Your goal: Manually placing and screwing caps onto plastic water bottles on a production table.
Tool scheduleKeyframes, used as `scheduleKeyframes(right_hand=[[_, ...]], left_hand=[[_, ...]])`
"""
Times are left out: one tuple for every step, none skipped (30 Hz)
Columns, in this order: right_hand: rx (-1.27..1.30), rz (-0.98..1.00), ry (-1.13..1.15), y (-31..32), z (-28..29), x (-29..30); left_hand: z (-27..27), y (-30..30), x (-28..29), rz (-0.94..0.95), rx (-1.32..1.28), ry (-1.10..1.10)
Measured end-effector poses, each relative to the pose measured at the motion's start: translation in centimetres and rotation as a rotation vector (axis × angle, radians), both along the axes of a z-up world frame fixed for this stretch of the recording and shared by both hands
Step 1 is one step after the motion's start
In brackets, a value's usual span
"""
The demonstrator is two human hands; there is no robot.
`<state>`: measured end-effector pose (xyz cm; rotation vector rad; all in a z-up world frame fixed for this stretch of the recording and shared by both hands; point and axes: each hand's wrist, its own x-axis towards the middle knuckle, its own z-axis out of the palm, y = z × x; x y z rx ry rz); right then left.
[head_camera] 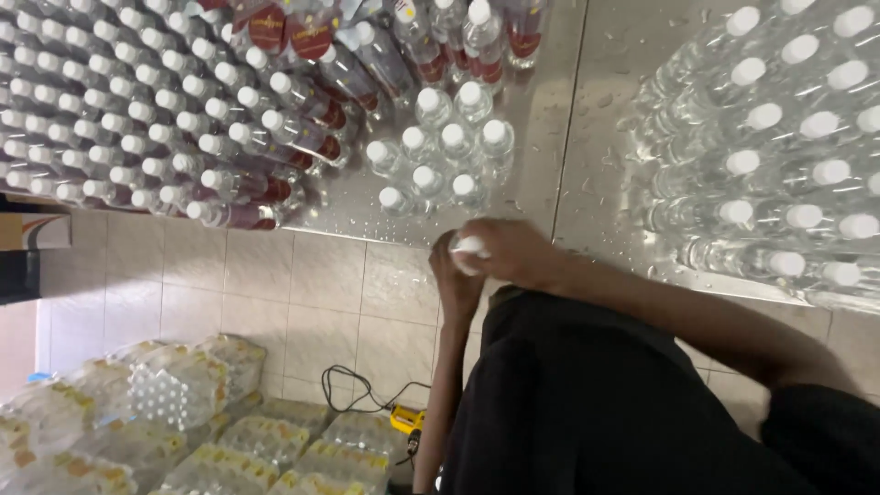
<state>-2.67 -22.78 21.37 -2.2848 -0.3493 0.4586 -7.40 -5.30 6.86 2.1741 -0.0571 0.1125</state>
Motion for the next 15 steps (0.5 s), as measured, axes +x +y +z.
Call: scheduleKeyframes(right_hand=[[0.024,0.062,-0.085,1.8,-0.3,0.4],[0.011,0.037,-0.08,3.1,-1.4,0.9],[-0.003,0.102,-0.084,4.2,-2.6,1.6],[-0.018,0.144,-0.084,5.3,-3.8,2.4],[-0.033,0.095,-0.075,5.2,-3.4,2.4],[-0.013,0.061,-0.181,5.1,-3.1,2.3],[0.002,0.027,-0.288,5.1,-2.9,2.3],[-0.015,0.014,-0.28,3.8,-3.5,2.0],[-0.106,-0.012,-0.385,2.6,-4.1,1.7],[-0.195,-0.041,-0.49,1.8,-4.7,1.4],[-0.209,-0.056,-0.482,-2.0,-3.2,1.2],[-0.515,-0.033,-0.469,-5.7,-1.7,1.0],[-0.821,-0.005,-0.443,-9.3,-0.2,0.6],[-0.826,-0.004,-0.44,-14.0,-0.9,-0.1],[-0.829,-0.267,-0.334,-18.5,-1.6,-0.9]], left_hand=[[-1.5,0.3,0.4,0.067,0.018,-0.095],[-3.5,1.1,0.3,0.041,0.005,-0.09],[-5.5,1.9,0.2,0.092,-0.106,-0.001],[-7.6,2.6,0.5,0.121,-0.214,0.095],[-11.2,4.7,1.2,0.072,-0.224,0.108],[-15.0,6.5,1.8,0.141,-0.153,0.078],[-18.8,8.2,2.6,0.21,-0.082,0.046],[-14.4,6.0,3.1,0.195,-0.095,0.055],[-9.9,4.1,3.6,0.236,-0.101,0.067],[-5.3,2.7,4.3,0.274,-0.1,0.078],[-3.3,1.6,3.9,0.255,-0.108,0.086],[-1.2,0.8,3.5,0.366,-0.31,0.195],[0.8,0.0,3.1,0.478,-0.511,0.307],[0.0,0.0,2.4,0.477,-0.515,0.312],[-0.9,0.0,1.7,0.476,-0.585,0.221]])
